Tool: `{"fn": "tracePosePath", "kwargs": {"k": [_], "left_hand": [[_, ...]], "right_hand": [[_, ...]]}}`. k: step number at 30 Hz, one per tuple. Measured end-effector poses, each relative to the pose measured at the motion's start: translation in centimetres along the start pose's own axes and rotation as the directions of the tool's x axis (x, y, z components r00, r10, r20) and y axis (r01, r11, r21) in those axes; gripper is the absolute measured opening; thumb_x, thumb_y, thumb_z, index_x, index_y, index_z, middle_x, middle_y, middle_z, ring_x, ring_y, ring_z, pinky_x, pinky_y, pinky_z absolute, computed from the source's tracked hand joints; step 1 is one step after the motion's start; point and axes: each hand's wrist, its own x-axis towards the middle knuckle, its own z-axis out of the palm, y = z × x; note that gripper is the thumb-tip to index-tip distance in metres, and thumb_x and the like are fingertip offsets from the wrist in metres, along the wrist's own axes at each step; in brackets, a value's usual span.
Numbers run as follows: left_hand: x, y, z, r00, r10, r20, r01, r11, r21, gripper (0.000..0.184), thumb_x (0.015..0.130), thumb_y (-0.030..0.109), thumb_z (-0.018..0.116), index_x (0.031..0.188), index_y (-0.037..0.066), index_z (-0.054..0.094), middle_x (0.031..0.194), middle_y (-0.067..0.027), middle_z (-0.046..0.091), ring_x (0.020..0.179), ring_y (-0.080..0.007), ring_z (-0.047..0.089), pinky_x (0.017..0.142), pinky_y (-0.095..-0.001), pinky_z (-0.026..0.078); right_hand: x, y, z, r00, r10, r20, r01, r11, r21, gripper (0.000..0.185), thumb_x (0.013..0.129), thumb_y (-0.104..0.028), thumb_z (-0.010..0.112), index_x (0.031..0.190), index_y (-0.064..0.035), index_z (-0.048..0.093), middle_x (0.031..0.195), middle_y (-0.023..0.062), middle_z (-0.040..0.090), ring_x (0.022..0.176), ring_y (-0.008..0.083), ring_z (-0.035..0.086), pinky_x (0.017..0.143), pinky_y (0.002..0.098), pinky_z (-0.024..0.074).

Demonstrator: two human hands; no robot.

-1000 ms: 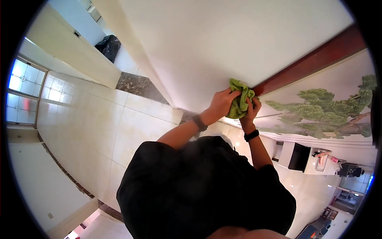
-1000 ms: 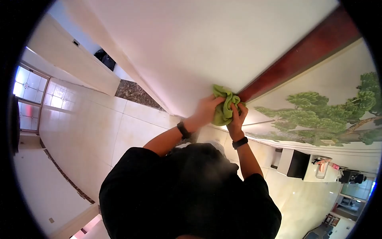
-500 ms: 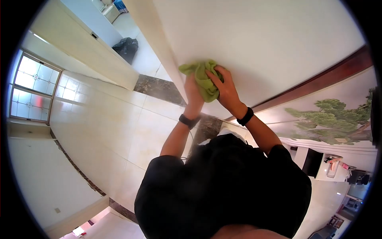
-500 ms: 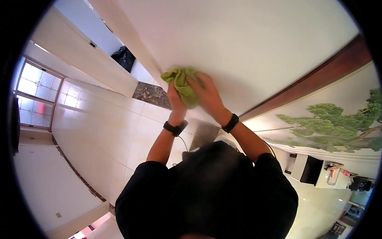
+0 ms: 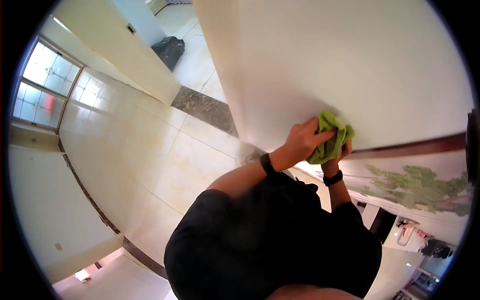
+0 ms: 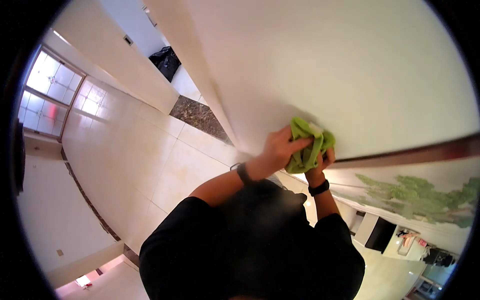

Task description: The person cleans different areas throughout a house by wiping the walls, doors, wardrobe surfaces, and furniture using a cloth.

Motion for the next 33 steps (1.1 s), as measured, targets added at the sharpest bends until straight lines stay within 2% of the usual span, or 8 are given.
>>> {"fn": "tracePosePath", "kwargs": {"k": [2, 5, 13, 16, 18, 20, 24, 33], "left_hand": [[-1.4, -1.5, 0.0, 0.999, 0.010, 0.050, -0.012, 0.999, 0.034, 0.029, 0.071, 0.011, 0.064, 0.099, 0.010, 0.069, 0.100, -0.0126, 0.062, 0.083, -0.0285, 0.065, 0.061, -0.0331, 0.054], [-2.0, -3.2, -1.3, 0.990, -0.051, 0.133, 0.056, 0.998, -0.034, 0.028, 0.072, 0.011, 0.063, 0.099, 0.010, 0.069, 0.101, -0.0129, 0.062, 0.084, -0.0290, 0.065, 0.061, -0.0344, 0.054], [-4.3, -9.6, -9.0, 0.976, -0.133, 0.174, 0.127, 0.991, 0.045, 0.029, 0.073, 0.015, 0.063, 0.101, 0.012, 0.065, 0.094, -0.0110, 0.062, 0.076, -0.0285, 0.064, 0.061, -0.0351, 0.052], [-2.9, -9.5, -12.7, 0.959, -0.269, 0.086, 0.274, 0.960, -0.052, 0.030, 0.068, 0.013, 0.064, 0.097, 0.010, 0.067, 0.094, -0.0122, 0.064, 0.074, -0.0278, 0.065, 0.059, -0.0342, 0.052], [-0.6, -9.3, -15.5, 0.997, -0.016, -0.079, 0.016, 1.000, 0.001, 0.028, 0.066, 0.010, 0.065, 0.094, 0.007, 0.069, 0.091, -0.0123, 0.066, 0.073, -0.0270, 0.066, 0.058, -0.0331, 0.053], [1.5, -9.3, -18.0, 0.970, 0.131, -0.205, -0.110, 0.988, 0.111, 0.028, 0.065, 0.008, 0.066, 0.092, 0.005, 0.070, 0.088, -0.0122, 0.067, 0.072, -0.0264, 0.066, 0.057, -0.0317, 0.052], [0.6, -10.4, -19.6, 0.937, -0.329, -0.120, 0.300, 0.931, -0.210, 0.027, 0.065, 0.006, 0.067, 0.092, 0.005, 0.070, 0.089, -0.0132, 0.067, 0.072, -0.0280, 0.066, 0.058, -0.0322, 0.053], [-4.1, -15.0, -19.3, 0.962, -0.272, 0.018, 0.270, 0.940, -0.207, 0.022, 0.069, 0.008, 0.064, 0.090, 0.006, 0.068, 0.084, -0.0123, 0.064, 0.067, -0.0276, 0.064, 0.055, -0.0346, 0.050]], "right_hand": [[0.3, -1.2, 2.0, 0.995, 0.092, 0.037, -0.080, 0.967, -0.242, 0.028, 0.093, -0.026, 0.056, 0.114, -0.0069, 0.056, 0.121, 0.0089, 0.055, 0.106, 0.0214, 0.055, 0.090, 0.0363, 0.0476], [-0.7, 0.4, 3.1, 0.958, -0.094, 0.272, 0.232, 0.809, -0.540, 0.030, 0.087, -0.021, 0.062, 0.113, -0.0060, 0.058, 0.120, 0.0098, 0.052, 0.104, 0.0254, 0.055, 0.087, 0.0374, 0.0474], [-2.9, 6.3, 8.9, 0.716, -0.304, 0.629, 0.660, 0.589, -0.466, 0.043, 0.071, -0.010, 0.077, 0.110, -0.0035, 0.062, 0.119, 0.0122, 0.043, 0.100, 0.0360, 0.055, 0.082, 0.0404, 0.0469], [-0.3, 2.5, 15.7, 0.695, -0.319, 0.644, 0.685, 0.567, -0.458, 0.043, 0.069, -0.007, 0.078, 0.110, -0.0027, 0.063, 0.120, 0.0126, 0.042, 0.100, 0.0360, 0.055, 0.081, 0.0413, 0.0461], [0.7, 1.6, 19.3, 0.912, 0.010, 0.411, 0.088, 0.972, -0.219, 0.030, 0.083, -0.009, 0.067, 0.110, -0.0016, 0.056, 0.115, 0.0097, 0.049, 0.098, 0.0253, 0.054, 0.083, 0.0389, 0.0461], [1.6, 0.7, 23.0, 0.943, -0.011, 0.334, 0.061, 0.989, -0.139, 0.028, 0.085, -0.006, 0.064, 0.111, -0.0022, 0.056, 0.115, 0.0103, 0.051, 0.098, 0.0247, 0.054, 0.084, 0.0392, 0.0455], [2.7, 0.7, 27.1, 0.760, -0.507, 0.406, 0.622, 0.748, -0.231, 0.041, 0.076, 0.004, 0.069, 0.115, -0.0077, 0.061, 0.121, 0.0141, 0.046, 0.100, 0.0343, 0.055, 0.082, 0.0433, 0.0448], [-2.3, 6.4, 22.9, 0.820, -0.350, 0.453, 0.499, 0.824, -0.268, 0.036, 0.069, 0.003, 0.075, 0.102, -0.0115, 0.069, 0.120, 0.0095, 0.045, 0.100, 0.0329, 0.055, 0.081, 0.0425, 0.0439]]}}
